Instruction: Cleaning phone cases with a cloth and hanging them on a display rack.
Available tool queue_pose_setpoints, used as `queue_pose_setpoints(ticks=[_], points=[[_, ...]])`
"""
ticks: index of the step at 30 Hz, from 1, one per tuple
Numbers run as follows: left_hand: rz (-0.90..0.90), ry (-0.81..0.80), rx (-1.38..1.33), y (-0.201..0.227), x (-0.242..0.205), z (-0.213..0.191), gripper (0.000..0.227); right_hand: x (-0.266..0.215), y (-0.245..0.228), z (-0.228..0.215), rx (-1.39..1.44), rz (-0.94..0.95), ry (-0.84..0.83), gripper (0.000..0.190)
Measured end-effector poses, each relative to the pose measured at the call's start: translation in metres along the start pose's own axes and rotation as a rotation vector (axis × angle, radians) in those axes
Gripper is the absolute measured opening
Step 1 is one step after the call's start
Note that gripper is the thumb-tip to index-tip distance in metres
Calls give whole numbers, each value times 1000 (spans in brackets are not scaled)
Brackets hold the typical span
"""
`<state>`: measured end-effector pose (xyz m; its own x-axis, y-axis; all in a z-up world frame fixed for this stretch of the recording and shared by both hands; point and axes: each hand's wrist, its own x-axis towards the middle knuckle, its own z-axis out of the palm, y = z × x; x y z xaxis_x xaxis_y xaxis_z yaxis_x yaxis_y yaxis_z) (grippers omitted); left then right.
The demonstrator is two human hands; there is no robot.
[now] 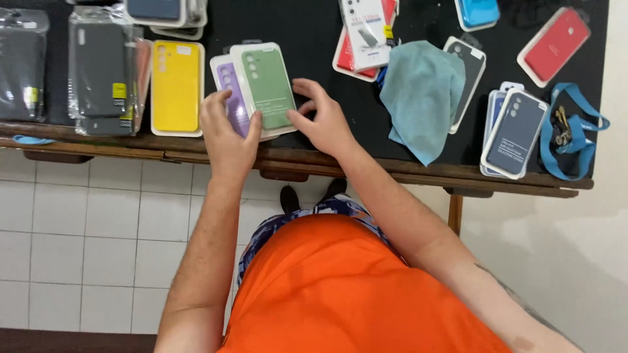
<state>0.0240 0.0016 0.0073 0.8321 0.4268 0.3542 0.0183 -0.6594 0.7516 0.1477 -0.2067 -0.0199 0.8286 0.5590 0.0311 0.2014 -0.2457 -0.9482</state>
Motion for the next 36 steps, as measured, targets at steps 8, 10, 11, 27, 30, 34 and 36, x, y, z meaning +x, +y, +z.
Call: queue_pose_setpoints(ticks=[8,10,11,27,30,34,36], points=[[-243,24,-518,7,-10,59,79,-28,0,2,18,24,95,66],[-343,102,-719,5,-11,68,85,-34,8,6,76,20,117,67],[-420,115,-846,2,-9,71,82,-36,13,8,169,-6,154,72],[-465,-303,-1220,4,-25,55,76,-59,-5,-1,551,35,191,63],[-560,-329,-1179,0,-29,55,74,-61,0,-1,649,32,189,59],[-640,-389,-1122,-14,-37,60,65,-60,6,-4,678,24,171,61],[-652,-394,-1086,-11,-36,55,71,-59,8,-5,694,23,158,61]])
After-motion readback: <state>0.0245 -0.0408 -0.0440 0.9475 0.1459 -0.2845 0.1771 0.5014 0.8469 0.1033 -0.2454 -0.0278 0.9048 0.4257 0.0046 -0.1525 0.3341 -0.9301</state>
